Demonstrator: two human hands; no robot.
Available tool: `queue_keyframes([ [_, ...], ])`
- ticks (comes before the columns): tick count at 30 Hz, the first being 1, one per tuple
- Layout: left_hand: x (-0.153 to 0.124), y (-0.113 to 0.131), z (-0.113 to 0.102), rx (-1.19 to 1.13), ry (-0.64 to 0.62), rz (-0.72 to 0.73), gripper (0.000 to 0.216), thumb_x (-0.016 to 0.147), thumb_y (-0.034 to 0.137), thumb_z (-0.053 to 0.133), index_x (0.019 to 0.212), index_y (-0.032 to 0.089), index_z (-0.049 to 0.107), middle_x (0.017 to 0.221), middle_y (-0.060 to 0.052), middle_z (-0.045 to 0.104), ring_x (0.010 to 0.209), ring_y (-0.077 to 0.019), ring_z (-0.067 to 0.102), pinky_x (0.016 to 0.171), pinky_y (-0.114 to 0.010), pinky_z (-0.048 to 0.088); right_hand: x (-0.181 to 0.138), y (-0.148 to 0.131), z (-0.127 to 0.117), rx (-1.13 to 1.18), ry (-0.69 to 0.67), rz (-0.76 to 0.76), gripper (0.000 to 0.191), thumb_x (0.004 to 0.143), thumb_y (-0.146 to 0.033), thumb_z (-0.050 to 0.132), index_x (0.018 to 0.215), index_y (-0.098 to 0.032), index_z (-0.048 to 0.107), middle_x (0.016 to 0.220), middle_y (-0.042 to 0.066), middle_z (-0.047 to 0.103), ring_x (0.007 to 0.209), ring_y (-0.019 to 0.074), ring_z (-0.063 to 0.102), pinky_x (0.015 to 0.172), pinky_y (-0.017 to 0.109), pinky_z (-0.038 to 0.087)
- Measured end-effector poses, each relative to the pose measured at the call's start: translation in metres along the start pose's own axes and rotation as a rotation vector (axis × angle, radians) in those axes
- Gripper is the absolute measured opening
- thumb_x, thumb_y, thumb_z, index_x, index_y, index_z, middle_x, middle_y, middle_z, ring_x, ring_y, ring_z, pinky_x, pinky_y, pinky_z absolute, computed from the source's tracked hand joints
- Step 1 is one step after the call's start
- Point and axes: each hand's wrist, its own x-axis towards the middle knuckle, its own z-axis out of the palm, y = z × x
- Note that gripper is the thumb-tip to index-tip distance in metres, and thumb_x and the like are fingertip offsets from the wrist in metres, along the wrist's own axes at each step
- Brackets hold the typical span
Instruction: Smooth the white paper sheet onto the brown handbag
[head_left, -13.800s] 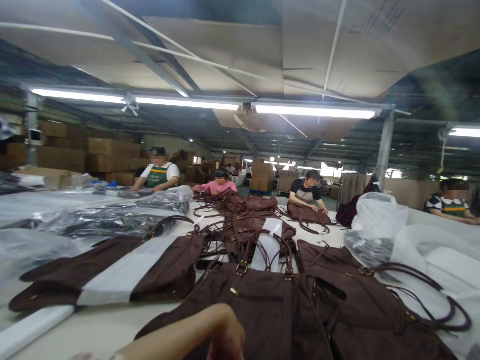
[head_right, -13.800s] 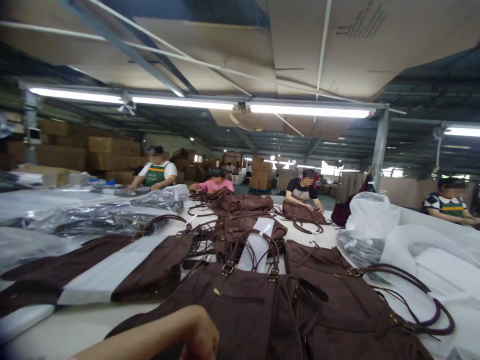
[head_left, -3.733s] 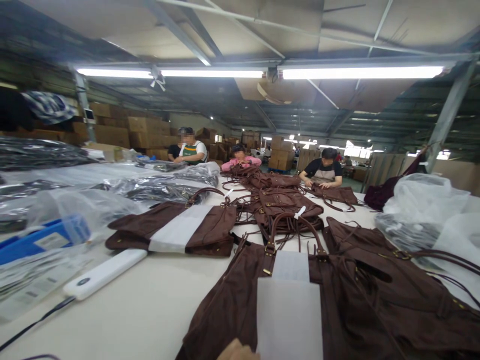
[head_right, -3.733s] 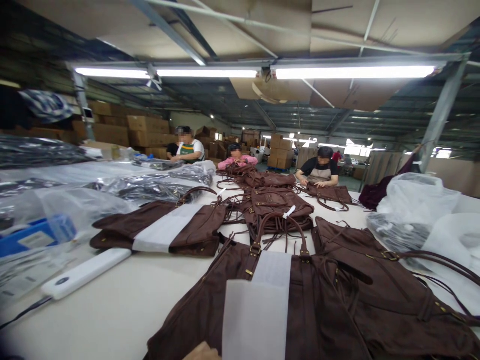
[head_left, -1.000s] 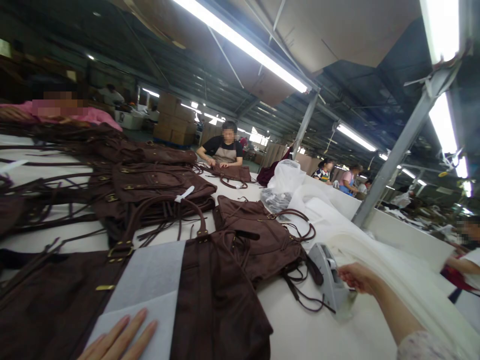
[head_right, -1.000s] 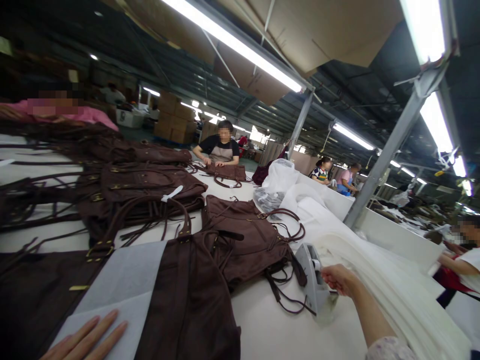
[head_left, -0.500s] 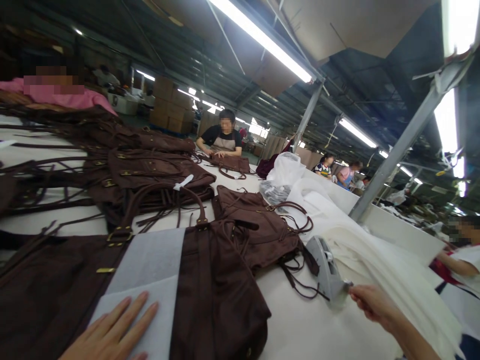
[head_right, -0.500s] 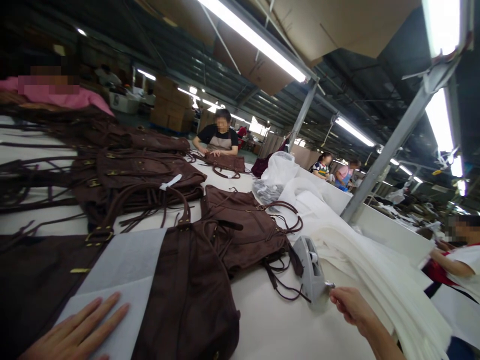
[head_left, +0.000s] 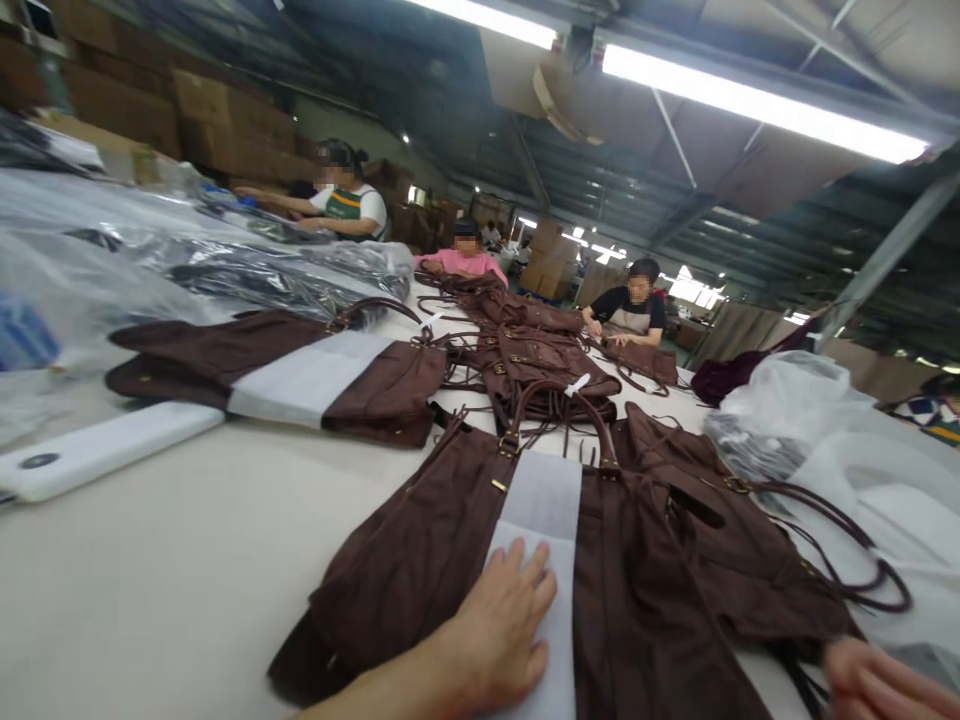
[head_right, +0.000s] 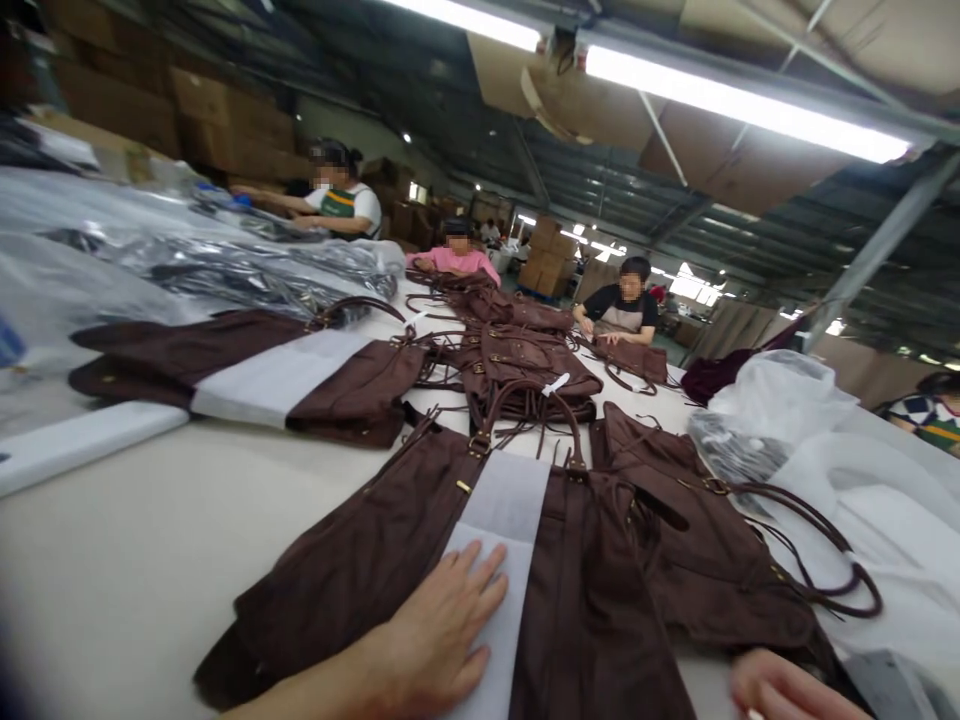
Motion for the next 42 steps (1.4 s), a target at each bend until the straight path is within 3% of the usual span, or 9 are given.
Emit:
queue_keyframes([
  [2, 0.001, -0.001, 0.004, 0.009, 0.015, 0.009, 0.066, 0.086, 0.047, 0.048, 0.143, 0.013, 0.04, 0.155, -0.018, 0.027, 0.139, -0.0427, 0.026, 0.111, -0.06, 0.028, 0.001, -0.026, 0.034, 0.146, -0.117, 0.001, 0.034, 0.076, -0.062, 0.064, 0.097, -0.035, 0.065, 0.08, 0.005, 0.063, 0.069, 0.0161, 0.063, 0.053, 0.028, 0.047],
  [5, 0.0, -0.003, 0.005, 0.005, 0.03, 0.025, 0.065, 0.088, 0.049, 0.043, 0.141, 0.011, 0.041, 0.154, -0.019, 0.028, 0.139, -0.044, 0.026, 0.111, -0.06, 0.027, 0.035, -0.055, 0.091, 0.502, -0.369, 0.05, 0.034, 0.072, -0.043, 0.075, 0.098, -0.023, 0.065, 0.086, 0.002, 0.064, 0.071, 0.0113, 0.059, 0.055, 0.022, 0.043],
  [8, -0.002, -0.004, 0.006, -0.015, 0.041, 0.043, 0.065, 0.089, 0.049, 0.039, 0.141, 0.01, 0.041, 0.153, -0.021, 0.028, 0.139, -0.044, 0.025, 0.111, -0.06, 0.026, 0.089, -0.053, 0.132, 0.527, -0.322, 0.112, 0.034, 0.067, -0.033, 0.078, 0.094, -0.018, 0.063, 0.083, 0.001, 0.067, 0.067, 0.0098, 0.06, 0.053, 0.019, 0.039],
  [10, -0.001, -0.006, 0.011, -0.022, 0.05, 0.053, 0.067, 0.089, 0.05, 0.039, 0.142, 0.008, 0.04, 0.153, -0.022, 0.028, 0.139, -0.0444, 0.024, 0.111, -0.059, 0.027, 0.119, -0.039, 0.144, 0.459, -0.232, 0.117, 0.034, 0.066, -0.033, 0.076, 0.094, -0.018, 0.063, 0.084, 0.002, 0.069, 0.067, 0.0096, 0.06, 0.053, 0.018, 0.038],
  [15, 0.008, -0.008, 0.024, 0.008, 0.065, 0.042, 0.072, 0.083, 0.046, 0.049, 0.142, 0.006, 0.039, 0.153, -0.024, 0.027, 0.139, -0.0478, 0.023, 0.108, -0.064, 0.027, 0.144, -0.01, 0.141, 0.399, -0.212, 0.05, 0.04, 0.07, -0.046, 0.073, 0.097, -0.018, 0.064, 0.086, 0.003, 0.069, 0.069, 0.0101, 0.059, 0.056, 0.019, 0.04],
  [19, 0.013, -0.006, 0.022, -0.002, 0.045, 0.076, 0.071, 0.076, 0.031, 0.053, 0.143, 0.015, 0.039, 0.16, -0.011, 0.015, 0.137, -0.0497, 0.022, 0.105, -0.067, 0.029, 0.141, -0.004, 0.141, 0.414, -0.237, -0.008, 0.043, 0.072, -0.052, 0.072, 0.098, -0.018, 0.065, 0.088, 0.004, 0.068, 0.072, 0.0122, 0.059, 0.059, 0.021, 0.042],
  [27, 0.016, -0.009, 0.011, -0.059, 0.039, 0.149, 0.062, 0.085, 0.04, 0.044, 0.142, 0.016, 0.041, 0.148, -0.01, 0.042, 0.135, -0.0508, 0.024, 0.105, -0.07, 0.026, 0.145, 0.002, 0.142, 0.369, -0.241, -0.062, 0.043, 0.079, -0.055, 0.066, 0.099, -0.017, 0.065, 0.089, 0.004, 0.068, 0.074, 0.0116, 0.06, 0.059, 0.02, 0.045],
  [37, 0.019, -0.008, 0.008, -0.045, -0.048, 0.135, 0.076, 0.07, 0.022, 0.054, 0.144, 0.016, 0.039, 0.152, -0.01, 0.037, 0.136, -0.0525, 0.021, 0.106, -0.071, 0.024, 0.157, -0.004, 0.14, 0.108, -0.13, -0.259, 0.041, 0.077, -0.057, 0.066, 0.088, -0.018, 0.064, 0.081, 0.004, 0.069, 0.072, 0.0174, 0.062, 0.048, 0.021, 0.047],
  [42, 0.019, -0.01, 0.013, -0.064, -0.015, 0.143, 0.067, 0.079, 0.033, 0.052, 0.143, 0.017, 0.04, 0.15, -0.01, 0.04, 0.135, -0.0528, 0.025, 0.104, -0.07, 0.027, 0.167, -0.011, 0.135, 0.04, -0.014, -0.322, 0.035, 0.076, -0.053, 0.068, 0.082, -0.018, 0.066, 0.07, 0.001, 0.063, 0.067, 0.0159, 0.058, 0.045, 0.02, 0.045],
])
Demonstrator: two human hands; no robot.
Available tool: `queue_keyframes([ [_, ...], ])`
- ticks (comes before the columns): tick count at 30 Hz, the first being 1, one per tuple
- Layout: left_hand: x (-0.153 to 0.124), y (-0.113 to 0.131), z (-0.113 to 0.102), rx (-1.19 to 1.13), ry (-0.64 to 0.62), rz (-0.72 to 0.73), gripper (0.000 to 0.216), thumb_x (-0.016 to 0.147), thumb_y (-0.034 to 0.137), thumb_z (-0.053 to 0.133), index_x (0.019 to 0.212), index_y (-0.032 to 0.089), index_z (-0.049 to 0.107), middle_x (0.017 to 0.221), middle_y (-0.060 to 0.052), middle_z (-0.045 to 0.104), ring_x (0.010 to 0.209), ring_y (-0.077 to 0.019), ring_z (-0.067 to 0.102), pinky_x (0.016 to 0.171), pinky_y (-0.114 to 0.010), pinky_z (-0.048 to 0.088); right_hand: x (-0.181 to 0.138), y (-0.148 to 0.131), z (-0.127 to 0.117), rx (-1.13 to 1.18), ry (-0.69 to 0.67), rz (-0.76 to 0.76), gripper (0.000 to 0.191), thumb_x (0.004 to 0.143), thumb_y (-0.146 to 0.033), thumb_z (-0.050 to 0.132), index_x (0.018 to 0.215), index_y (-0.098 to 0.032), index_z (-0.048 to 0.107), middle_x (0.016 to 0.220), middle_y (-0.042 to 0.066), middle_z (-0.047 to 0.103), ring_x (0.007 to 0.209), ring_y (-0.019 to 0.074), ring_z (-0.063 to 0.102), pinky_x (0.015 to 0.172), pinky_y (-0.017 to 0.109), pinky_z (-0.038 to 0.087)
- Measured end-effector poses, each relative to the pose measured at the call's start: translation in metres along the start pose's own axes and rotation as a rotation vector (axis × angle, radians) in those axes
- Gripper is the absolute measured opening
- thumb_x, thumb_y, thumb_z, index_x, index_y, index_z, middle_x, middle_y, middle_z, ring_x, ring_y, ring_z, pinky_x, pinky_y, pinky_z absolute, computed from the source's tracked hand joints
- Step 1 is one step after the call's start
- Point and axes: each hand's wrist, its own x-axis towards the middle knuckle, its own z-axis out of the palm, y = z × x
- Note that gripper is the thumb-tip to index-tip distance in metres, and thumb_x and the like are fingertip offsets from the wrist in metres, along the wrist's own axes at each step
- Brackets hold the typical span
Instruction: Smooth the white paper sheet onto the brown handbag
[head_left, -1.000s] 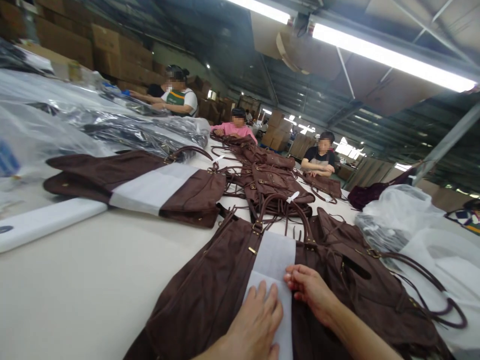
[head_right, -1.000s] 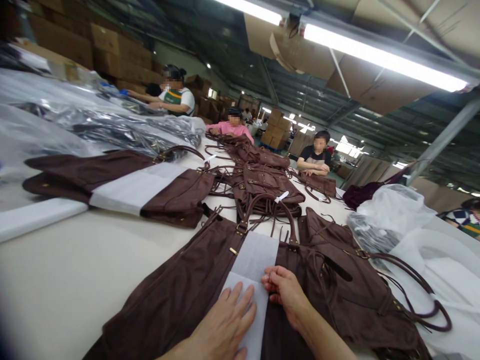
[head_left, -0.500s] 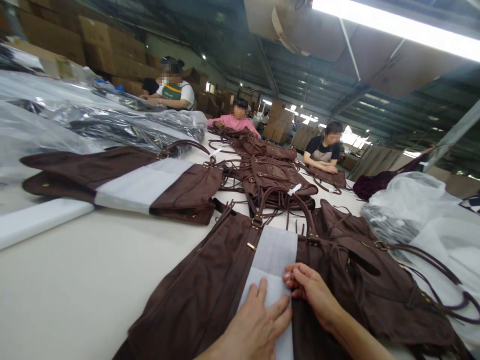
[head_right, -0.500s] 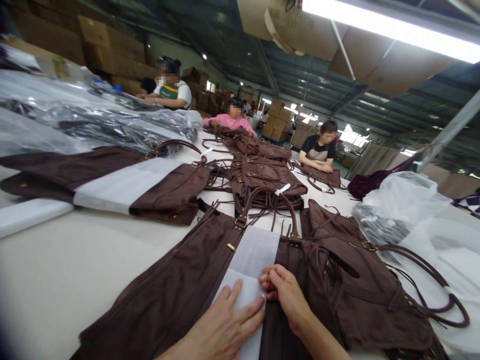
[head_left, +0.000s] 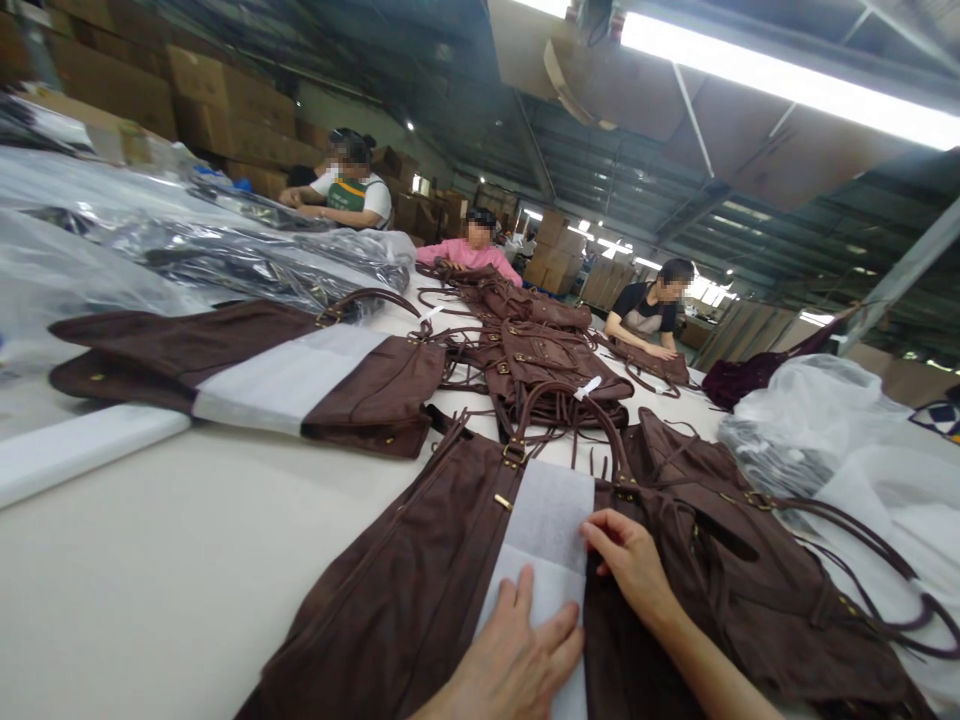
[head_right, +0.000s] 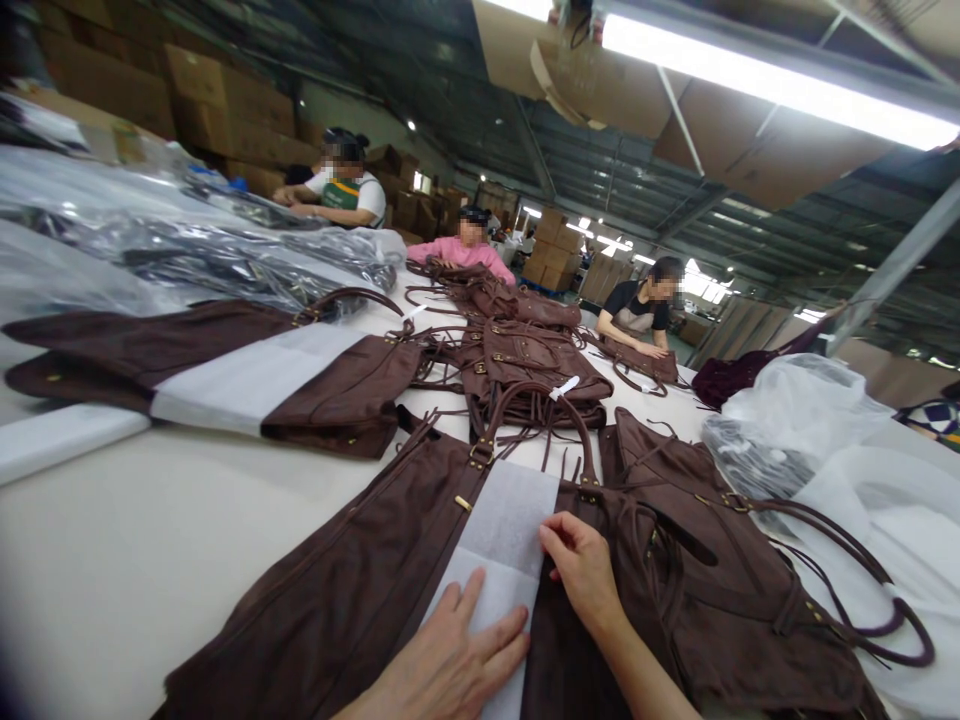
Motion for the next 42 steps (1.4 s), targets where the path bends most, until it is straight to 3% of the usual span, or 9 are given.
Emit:
queue_keyframes([
  [4, 0.001, -0.005, 0.012, 0.015, 0.049, 0.019, 0.067, 0.084, 0.049, 0.049, 0.144, 0.021, 0.04, 0.15, -0.009, 0.04, 0.135, -0.0523, 0.024, 0.102, -0.071, 0.028, -0.004, -0.015, -0.004, 0.241, -0.058, 0.045, 0.03, 0.08, -0.047, 0.068, 0.085, -0.018, 0.063, 0.081, 0.002, 0.065, 0.068, 0.0123, 0.057, 0.043, 0.016, 0.04],
  [9, -0.003, -0.001, 0.011, 0.044, 0.064, 0.017, 0.063, 0.087, 0.045, 0.044, 0.145, 0.02, 0.038, 0.152, -0.007, 0.036, 0.136, -0.0511, 0.023, 0.103, -0.069, 0.028, -0.024, -0.019, -0.002, 0.622, -0.18, 0.25, 0.026, 0.075, -0.036, 0.076, 0.088, -0.018, 0.061, 0.079, 0.0, 0.063, 0.062, 0.0074, 0.054, 0.045, 0.014, 0.039],
  [17, -0.008, 0.008, -0.01, 0.031, 0.027, -0.056, 0.062, 0.082, 0.034, 0.051, 0.141, 0.022, 0.041, 0.151, -0.014, 0.035, 0.137, -0.0489, 0.024, 0.107, -0.066, 0.027, -0.026, 0.004, 0.008, 0.585, -0.136, 0.245, 0.028, 0.076, -0.039, 0.075, 0.087, -0.017, 0.061, 0.081, 0.002, 0.065, 0.067, 0.0093, 0.056, 0.05, 0.015, 0.043],
  [22, -0.005, 0.01, -0.014, 0.048, -0.027, -0.032, 0.072, 0.071, 0.022, 0.055, 0.142, 0.02, 0.04, 0.16, -0.007, 0.016, 0.137, -0.0525, 0.018, 0.106, -0.07, 0.025, -0.024, 0.007, 0.012, 0.49, -0.15, 0.193, 0.028, 0.08, -0.043, 0.07, 0.085, -0.017, 0.06, 0.081, 0.002, 0.065, 0.065, 0.0089, 0.053, 0.048, 0.016, 0.039],
  [28, -0.004, 0.004, -0.002, 0.013, 0.057, 0.019, 0.061, 0.086, 0.035, 0.042, 0.143, 0.017, 0.038, 0.154, -0.008, 0.033, 0.137, -0.0499, 0.02, 0.106, -0.07, 0.025, -0.025, 0.01, 0.015, 0.328, -0.122, 0.133, 0.027, 0.082, -0.045, 0.065, 0.082, -0.018, 0.06, 0.082, 0.004, 0.065, 0.07, 0.0122, 0.054, 0.047, 0.017, 0.039],
  [32, -0.003, 0.0, 0.004, 0.002, 0.068, 0.019, 0.061, 0.086, 0.038, 0.042, 0.143, 0.017, 0.039, 0.153, -0.007, 0.036, 0.136, -0.0519, 0.019, 0.104, -0.071, 0.025, -0.021, 0.006, 0.014, 0.125, -0.08, 0.074, 0.031, 0.084, -0.048, 0.059, 0.079, -0.018, 0.06, 0.07, 0.001, 0.063, 0.051, 0.0098, 0.045, 0.041, 0.021, 0.031],
  [34, -0.003, 0.0, 0.005, -0.005, 0.06, 0.017, 0.06, 0.086, 0.039, 0.042, 0.143, 0.018, 0.04, 0.153, -0.006, 0.036, 0.136, -0.0524, 0.019, 0.105, -0.072, 0.023, -0.017, 0.004, 0.012, -0.023, -0.01, -0.044, 0.028, 0.085, -0.045, 0.059, 0.077, -0.019, 0.061, 0.068, -0.001, 0.06, 0.051, 0.0103, 0.045, 0.047, 0.024, 0.035],
  [38, -0.003, -0.001, 0.01, -0.022, 0.049, 0.025, 0.063, 0.087, 0.043, 0.042, 0.145, 0.019, 0.038, 0.153, -0.006, 0.035, 0.137, -0.0527, 0.018, 0.104, -0.073, 0.023, -0.009, 0.004, 0.007, -0.264, 0.13, -0.309, 0.017, 0.085, -0.034, 0.06, 0.076, -0.02, 0.065, 0.08, 0.001, 0.061, 0.076, 0.0166, 0.056, 0.07, 0.028, 0.042],
  [42, -0.002, -0.002, 0.013, -0.017, 0.054, 0.016, 0.063, 0.087, 0.042, 0.042, 0.146, 0.021, 0.036, 0.153, -0.005, 0.035, 0.137, -0.0524, 0.018, 0.104, -0.073, 0.022, -0.002, 0.008, 0.004, -0.38, 0.181, -0.326, 0.013, 0.084, -0.03, 0.059, 0.079, -0.021, 0.067, 0.078, 0.001, 0.061, 0.073, 0.017, 0.055, 0.07, 0.029, 0.041],
])
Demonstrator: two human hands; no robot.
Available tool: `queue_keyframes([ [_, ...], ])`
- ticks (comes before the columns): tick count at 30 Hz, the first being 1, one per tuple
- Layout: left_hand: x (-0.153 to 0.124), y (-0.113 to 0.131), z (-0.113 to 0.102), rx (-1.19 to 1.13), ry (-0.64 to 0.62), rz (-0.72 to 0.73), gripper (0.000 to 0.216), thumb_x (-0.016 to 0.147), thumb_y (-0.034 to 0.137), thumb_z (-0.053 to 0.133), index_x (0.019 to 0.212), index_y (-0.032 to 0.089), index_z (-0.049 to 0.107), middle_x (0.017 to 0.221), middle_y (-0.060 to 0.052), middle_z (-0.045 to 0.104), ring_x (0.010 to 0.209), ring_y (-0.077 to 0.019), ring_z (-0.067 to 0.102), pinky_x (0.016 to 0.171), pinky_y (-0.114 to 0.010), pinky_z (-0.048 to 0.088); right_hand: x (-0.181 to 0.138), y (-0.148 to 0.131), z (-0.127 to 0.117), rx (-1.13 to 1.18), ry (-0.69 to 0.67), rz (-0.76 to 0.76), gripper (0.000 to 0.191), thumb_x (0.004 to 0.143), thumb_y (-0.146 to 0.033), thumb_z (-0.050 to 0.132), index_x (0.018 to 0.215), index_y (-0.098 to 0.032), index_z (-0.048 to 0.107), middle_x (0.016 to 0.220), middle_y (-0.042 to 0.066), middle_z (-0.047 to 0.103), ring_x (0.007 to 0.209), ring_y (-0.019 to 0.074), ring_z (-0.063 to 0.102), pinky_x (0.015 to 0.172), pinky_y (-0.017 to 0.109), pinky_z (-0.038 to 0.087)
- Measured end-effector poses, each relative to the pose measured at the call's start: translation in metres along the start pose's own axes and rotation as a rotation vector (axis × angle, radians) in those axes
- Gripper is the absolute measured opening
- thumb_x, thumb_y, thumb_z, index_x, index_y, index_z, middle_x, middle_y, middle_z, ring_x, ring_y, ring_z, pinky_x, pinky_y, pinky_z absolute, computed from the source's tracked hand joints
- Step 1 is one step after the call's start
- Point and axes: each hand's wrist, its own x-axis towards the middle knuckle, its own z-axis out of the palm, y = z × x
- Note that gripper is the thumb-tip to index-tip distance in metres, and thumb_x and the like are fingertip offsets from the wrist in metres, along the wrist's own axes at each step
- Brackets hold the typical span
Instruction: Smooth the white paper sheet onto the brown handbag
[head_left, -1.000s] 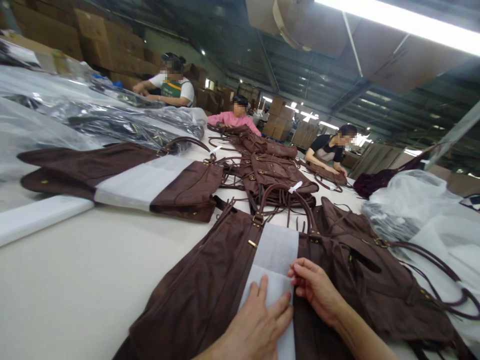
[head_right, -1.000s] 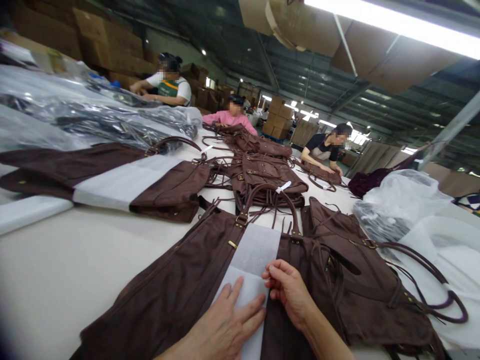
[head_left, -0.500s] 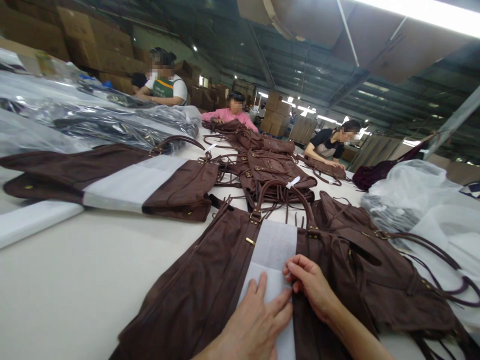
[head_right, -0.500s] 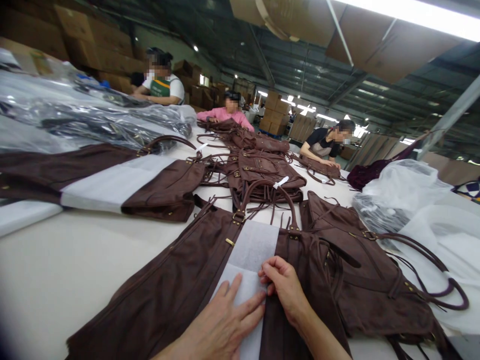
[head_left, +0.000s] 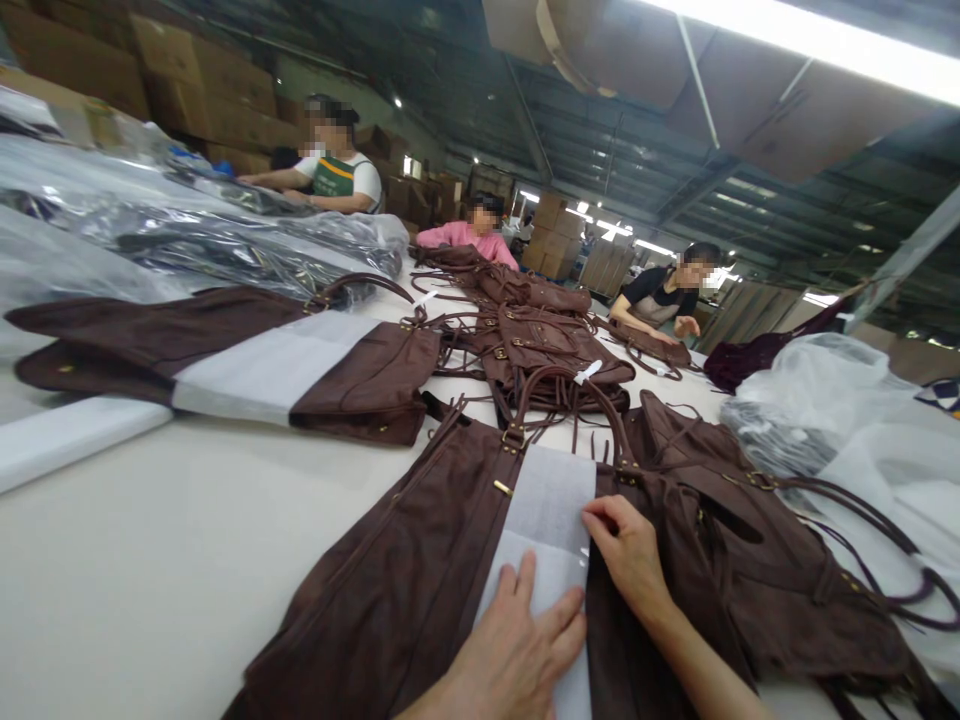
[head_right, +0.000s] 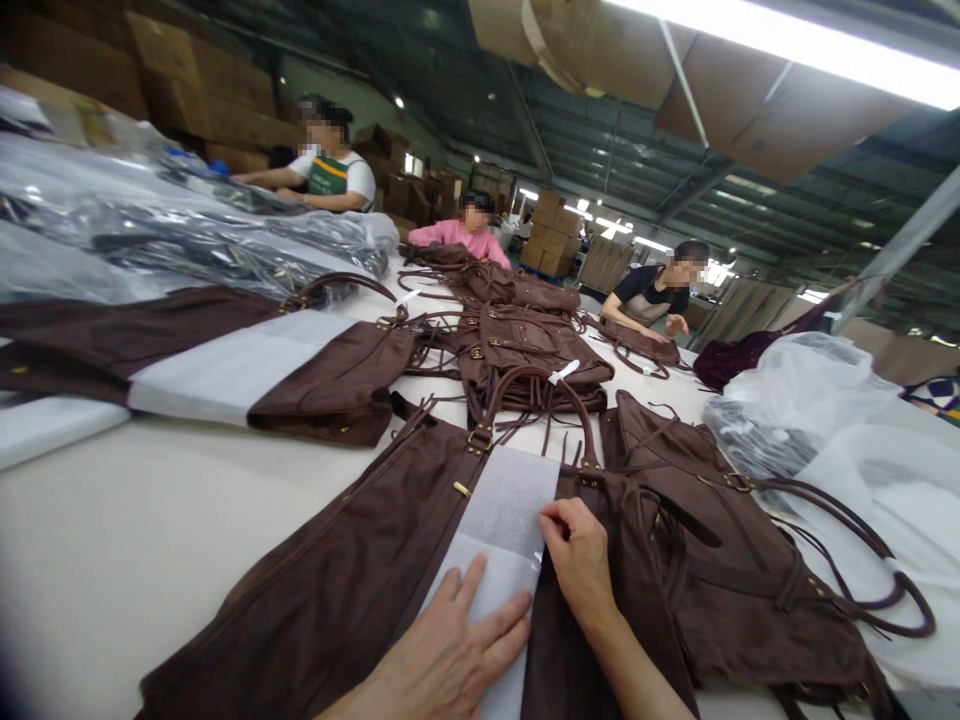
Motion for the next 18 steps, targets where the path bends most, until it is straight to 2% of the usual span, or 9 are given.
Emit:
queue_keyframes([
  [2, 0.0, 0.0, -0.001, 0.008, -0.003, 0.002, 0.062, 0.088, 0.042, 0.041, 0.146, 0.022, 0.036, 0.153, -0.005, 0.035, 0.137, -0.0519, 0.019, 0.104, -0.072, 0.024, 0.002, 0.001, 0.0, 0.026, -0.03, 0.033, 0.014, 0.083, -0.031, 0.061, 0.076, -0.02, 0.067, 0.075, 0.0, 0.061, 0.072, 0.0165, 0.054, 0.069, 0.029, 0.04],
  [4, 0.0, -0.001, -0.003, 0.019, -0.012, 0.007, 0.062, 0.088, 0.044, 0.041, 0.146, 0.022, 0.036, 0.153, -0.005, 0.035, 0.137, -0.0511, 0.02, 0.104, -0.07, 0.026, 0.004, -0.002, -0.002, 0.146, -0.072, 0.122, 0.017, 0.082, -0.034, 0.063, 0.075, -0.019, 0.066, 0.071, -0.001, 0.059, 0.067, 0.0141, 0.05, 0.064, 0.027, 0.038],
  [7, 0.0, -0.001, -0.004, 0.047, -0.031, 0.013, 0.065, 0.087, 0.047, 0.044, 0.146, 0.024, 0.035, 0.155, -0.005, 0.033, 0.138, -0.0492, 0.021, 0.104, -0.068, 0.027, 0.002, -0.013, -0.015, 0.465, -0.18, 0.363, 0.022, 0.081, -0.04, 0.066, 0.077, -0.018, 0.063, 0.059, -0.005, 0.045, 0.053, 0.0084, 0.034, 0.046, 0.022, 0.024],
  [9, -0.001, 0.0, -0.005, 0.058, -0.034, 0.01, 0.064, 0.087, 0.046, 0.045, 0.147, 0.025, 0.034, 0.156, -0.004, 0.031, 0.138, -0.048, 0.02, 0.104, -0.067, 0.028, -0.003, -0.024, -0.028, 0.696, -0.269, 0.504, 0.023, 0.078, -0.039, 0.071, 0.078, -0.018, 0.061, 0.059, -0.006, 0.039, 0.05, 0.0063, 0.025, 0.042, 0.021, 0.011],
  [13, -0.004, 0.005, -0.014, 0.04, -0.035, -0.023, 0.061, 0.088, 0.043, 0.045, 0.145, 0.026, 0.037, 0.155, -0.008, 0.03, 0.138, -0.0474, 0.022, 0.106, -0.066, 0.026, -0.014, -0.049, -0.055, 1.062, -0.42, 0.648, 0.022, 0.073, -0.028, 0.078, 0.075, -0.017, 0.06, 0.065, -0.006, 0.039, 0.05, 0.0038, 0.02, 0.04, 0.017, 0.007],
  [15, -0.006, 0.008, -0.02, 0.034, -0.042, -0.049, 0.06, 0.088, 0.042, 0.045, 0.145, 0.025, 0.038, 0.153, -0.013, 0.032, 0.138, -0.0471, 0.023, 0.107, -0.065, 0.026, -0.017, -0.056, -0.061, 1.158, -0.473, 0.694, 0.023, 0.072, -0.026, 0.079, 0.075, -0.016, 0.059, 0.065, -0.006, 0.038, 0.05, 0.0032, 0.019, 0.039, 0.016, 0.007],
  [18, -0.006, 0.012, -0.027, 0.051, -0.074, -0.07, 0.06, 0.088, 0.04, 0.046, 0.145, 0.024, 0.037, 0.15, -0.017, 0.033, 0.139, -0.0461, 0.024, 0.108, -0.064, 0.026, -0.018, -0.055, -0.052, 1.122, -0.464, 0.723, 0.028, 0.068, -0.028, 0.082, 0.074, -0.016, 0.058, 0.063, -0.007, 0.037, 0.049, 0.0026, 0.021, 0.039, 0.016, 0.007],
])
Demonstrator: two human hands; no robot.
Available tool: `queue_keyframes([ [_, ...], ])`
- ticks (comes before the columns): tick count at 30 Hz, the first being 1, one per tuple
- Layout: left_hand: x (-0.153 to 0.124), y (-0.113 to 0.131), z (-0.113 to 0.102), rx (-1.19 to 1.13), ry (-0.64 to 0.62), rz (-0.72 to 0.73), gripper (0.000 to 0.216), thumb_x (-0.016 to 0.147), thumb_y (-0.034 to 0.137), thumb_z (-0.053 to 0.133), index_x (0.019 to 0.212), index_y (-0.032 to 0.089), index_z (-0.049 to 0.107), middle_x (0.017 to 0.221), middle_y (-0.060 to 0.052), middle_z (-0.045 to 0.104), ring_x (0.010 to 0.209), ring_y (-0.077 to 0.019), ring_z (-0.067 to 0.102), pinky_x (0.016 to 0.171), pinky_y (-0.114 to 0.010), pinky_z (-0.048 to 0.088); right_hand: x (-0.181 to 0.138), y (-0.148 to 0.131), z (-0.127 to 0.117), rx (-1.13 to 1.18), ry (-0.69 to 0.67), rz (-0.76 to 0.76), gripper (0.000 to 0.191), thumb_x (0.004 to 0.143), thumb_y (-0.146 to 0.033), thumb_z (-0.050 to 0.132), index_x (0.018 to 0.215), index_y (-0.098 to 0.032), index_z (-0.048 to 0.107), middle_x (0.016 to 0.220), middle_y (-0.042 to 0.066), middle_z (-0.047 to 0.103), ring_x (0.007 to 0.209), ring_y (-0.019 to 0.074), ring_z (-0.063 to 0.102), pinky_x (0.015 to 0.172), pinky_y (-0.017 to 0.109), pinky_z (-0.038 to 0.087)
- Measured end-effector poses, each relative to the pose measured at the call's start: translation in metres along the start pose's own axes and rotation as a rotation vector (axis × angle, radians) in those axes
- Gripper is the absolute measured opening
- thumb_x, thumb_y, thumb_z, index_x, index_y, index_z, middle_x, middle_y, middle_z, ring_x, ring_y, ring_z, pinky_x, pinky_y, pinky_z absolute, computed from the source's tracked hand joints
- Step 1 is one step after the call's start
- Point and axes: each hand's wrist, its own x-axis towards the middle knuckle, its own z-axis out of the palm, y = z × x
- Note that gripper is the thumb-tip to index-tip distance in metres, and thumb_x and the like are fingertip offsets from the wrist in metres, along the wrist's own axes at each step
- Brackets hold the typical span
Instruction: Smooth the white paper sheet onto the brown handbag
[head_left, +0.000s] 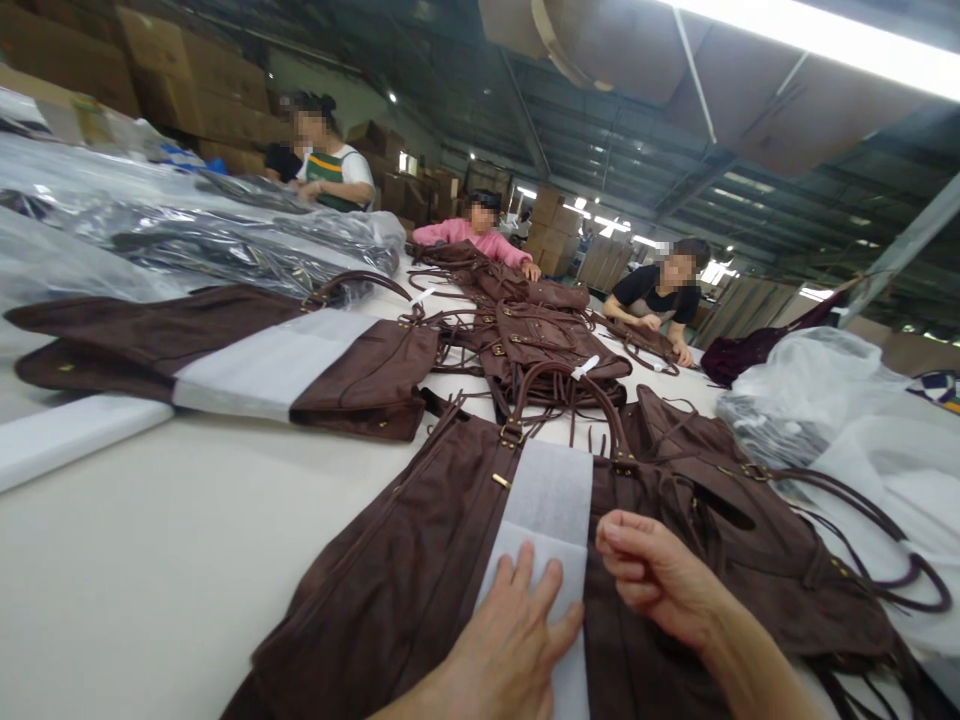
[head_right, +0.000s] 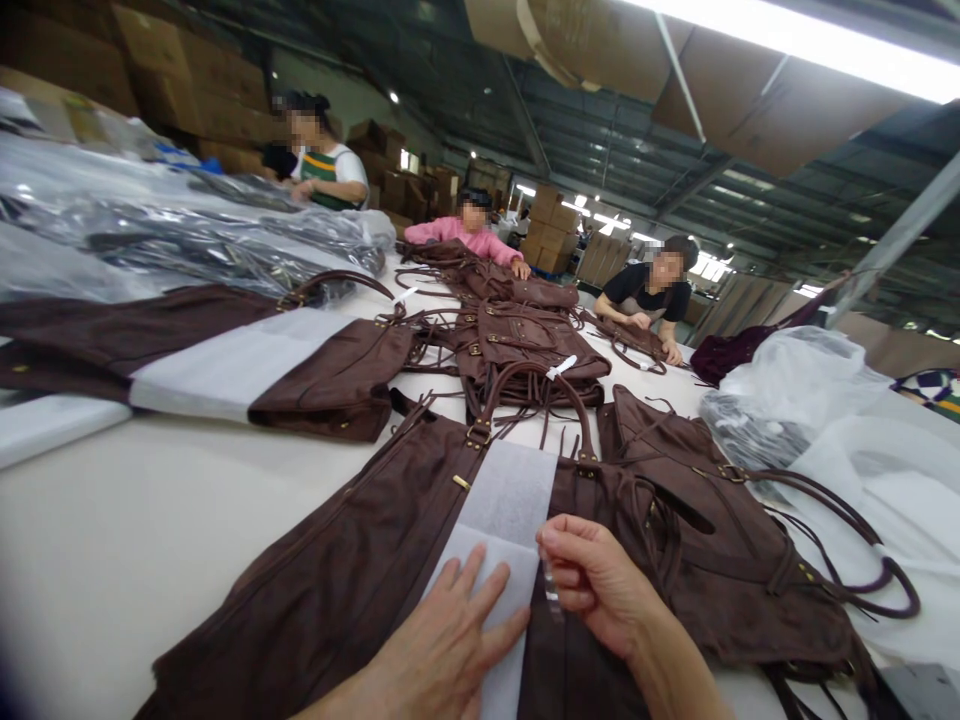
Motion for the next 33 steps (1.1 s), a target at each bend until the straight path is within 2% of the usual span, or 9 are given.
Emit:
queue_keyframes([
  [2, 0.001, 0.001, -0.002, 0.016, -0.013, -0.006, 0.061, 0.087, 0.038, 0.048, 0.145, 0.023, 0.037, 0.15, -0.018, 0.033, 0.139, -0.0454, 0.023, 0.108, -0.065, 0.025, 0.012, 0.01, -0.003, -0.103, 0.088, -0.047, 0.031, 0.067, -0.033, 0.083, 0.074, -0.016, 0.058, 0.06, -0.008, 0.037, 0.048, 0.0027, 0.023, 0.04, 0.017, 0.007],
  [6, 0.001, 0.003, -0.004, 0.015, -0.017, -0.03, 0.066, 0.08, 0.031, 0.055, 0.143, 0.023, 0.039, 0.149, -0.018, 0.034, 0.138, -0.0463, 0.023, 0.109, -0.065, 0.025, 0.034, 0.033, -0.013, -0.328, 0.249, -0.168, 0.033, 0.072, -0.044, 0.075, 0.078, -0.016, 0.059, 0.055, -0.008, 0.036, 0.048, 0.0038, 0.023, 0.041, 0.019, 0.008],
  [13, 0.007, 0.003, -0.008, -0.015, -0.099, 0.007, 0.082, 0.064, 0.012, 0.053, 0.144, 0.021, 0.039, 0.159, -0.006, 0.02, 0.138, -0.0506, 0.017, 0.107, -0.07, 0.024, 0.041, 0.044, -0.014, -0.476, 0.303, -0.24, 0.033, 0.075, -0.049, 0.07, 0.078, -0.018, 0.059, 0.054, -0.009, 0.035, 0.046, 0.0052, 0.023, 0.042, 0.021, 0.012],
  [17, 0.007, -0.001, 0.001, -0.022, -0.026, 0.046, 0.072, 0.074, 0.022, 0.051, 0.145, 0.019, 0.037, 0.156, -0.005, 0.031, 0.139, -0.0487, 0.017, 0.107, -0.07, 0.023, 0.044, 0.047, -0.017, -0.579, 0.33, -0.318, 0.032, 0.076, -0.05, 0.068, 0.074, -0.019, 0.061, 0.054, -0.007, 0.041, 0.048, 0.0075, 0.03, 0.044, 0.023, 0.022],
  [21, 0.005, -0.004, 0.01, -0.023, 0.04, 0.06, 0.061, 0.086, 0.037, 0.043, 0.144, 0.02, 0.039, 0.154, -0.005, 0.035, 0.138, -0.049, 0.02, 0.106, -0.069, 0.024, 0.049, 0.047, -0.025, -0.792, 0.362, -0.448, 0.026, 0.081, -0.046, 0.063, 0.075, -0.02, 0.063, 0.069, -0.002, 0.059, 0.064, 0.0144, 0.05, 0.061, 0.027, 0.039],
  [25, 0.007, -0.005, 0.015, -0.003, 0.035, 0.048, 0.064, 0.084, 0.036, 0.046, 0.145, 0.021, 0.037, 0.154, -0.005, 0.035, 0.139, -0.049, 0.018, 0.106, -0.07, 0.023, 0.054, 0.045, -0.029, -1.035, 0.392, -0.506, 0.02, 0.085, -0.04, 0.059, 0.079, -0.023, 0.066, 0.075, 0.0, 0.064, 0.067, 0.0177, 0.055, 0.065, 0.03, 0.042],
  [28, 0.008, -0.005, 0.018, 0.001, 0.032, 0.048, 0.066, 0.082, 0.034, 0.048, 0.145, 0.02, 0.037, 0.154, -0.006, 0.034, 0.139, -0.0492, 0.016, 0.105, -0.07, 0.022, 0.057, 0.045, -0.029, -1.223, 0.433, -0.611, 0.012, 0.086, -0.034, 0.059, 0.088, -0.023, 0.064, 0.08, 0.001, 0.063, 0.072, 0.0192, 0.058, 0.069, 0.031, 0.042],
  [31, 0.008, -0.004, 0.016, -0.028, 0.043, 0.053, 0.064, 0.084, 0.038, 0.045, 0.144, 0.019, 0.039, 0.154, -0.006, 0.035, 0.138, -0.0502, 0.017, 0.105, -0.07, 0.022, 0.061, 0.044, -0.029, -1.339, 0.548, -0.683, 0.025, 0.081, -0.031, 0.065, 0.102, -0.023, 0.056, 0.089, 0.002, 0.06, 0.081, 0.0213, 0.059, 0.071, 0.032, 0.042],
  [33, 0.007, -0.002, 0.011, -0.041, 0.029, 0.048, 0.064, 0.083, 0.036, 0.046, 0.144, 0.019, 0.04, 0.154, -0.005, 0.035, 0.138, -0.0504, 0.018, 0.106, -0.07, 0.022, 0.065, 0.041, -0.029, -1.38, 0.614, -0.674, 0.03, 0.079, -0.032, 0.067, 0.103, -0.023, 0.052, 0.09, 0.002, 0.058, 0.082, 0.0219, 0.058, 0.072, 0.032, 0.041],
])
